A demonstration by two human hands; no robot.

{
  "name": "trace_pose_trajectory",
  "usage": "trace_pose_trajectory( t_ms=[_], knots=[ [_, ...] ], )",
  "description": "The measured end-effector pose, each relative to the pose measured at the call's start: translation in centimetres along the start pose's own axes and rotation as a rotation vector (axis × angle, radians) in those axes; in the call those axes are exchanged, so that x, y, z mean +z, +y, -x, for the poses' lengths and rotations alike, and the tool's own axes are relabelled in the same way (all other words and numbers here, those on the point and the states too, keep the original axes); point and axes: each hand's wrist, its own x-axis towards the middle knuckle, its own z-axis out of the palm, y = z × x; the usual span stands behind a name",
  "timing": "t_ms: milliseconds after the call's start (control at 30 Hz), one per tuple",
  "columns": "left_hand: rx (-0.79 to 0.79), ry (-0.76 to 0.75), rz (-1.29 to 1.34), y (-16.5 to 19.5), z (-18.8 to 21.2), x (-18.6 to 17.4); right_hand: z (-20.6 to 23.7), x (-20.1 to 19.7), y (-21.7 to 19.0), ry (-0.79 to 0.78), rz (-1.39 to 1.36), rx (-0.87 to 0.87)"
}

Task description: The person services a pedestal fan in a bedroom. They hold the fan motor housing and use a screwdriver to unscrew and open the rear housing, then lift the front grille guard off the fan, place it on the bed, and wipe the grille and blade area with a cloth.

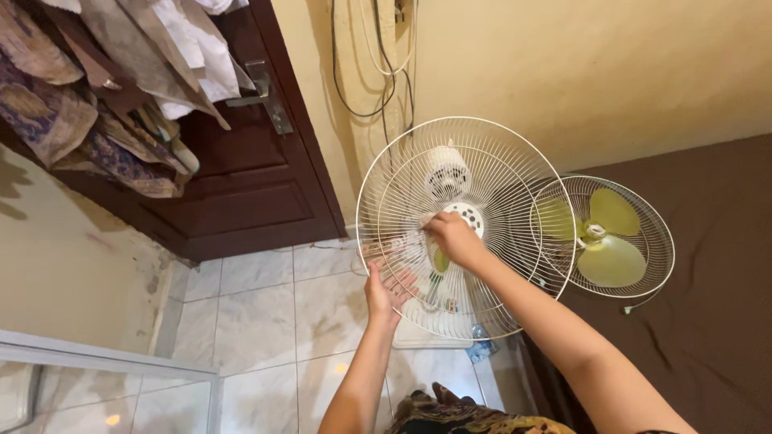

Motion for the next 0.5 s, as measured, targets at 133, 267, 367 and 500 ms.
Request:
trace_pose_trajectory(
  t_ms=[133, 267, 367, 500],
  knots=[
    [0.014, -0.027, 0.008, 0.7, -0.5, -0.4, -0.4, -2.2, 0.6, 0.044, -0.479, 0.17],
    [0.025, -0.061, 0.01, 2.5, -1.4, -1.2, 2.2, -7.0, 3.2, 0.479, 0.098, 0.193],
    [0.011, -0.054, 0.002, 3.4, -1.5, -1.0, 6.5, -9.8, 6.2, 0.616, 0.617, 0.386],
    [0.003, -0.073, -0.004, 4.7, -1.3, -0.2, 9.5, -9.7, 11.5, 0.604, 0.63, 0.719]
  ],
)
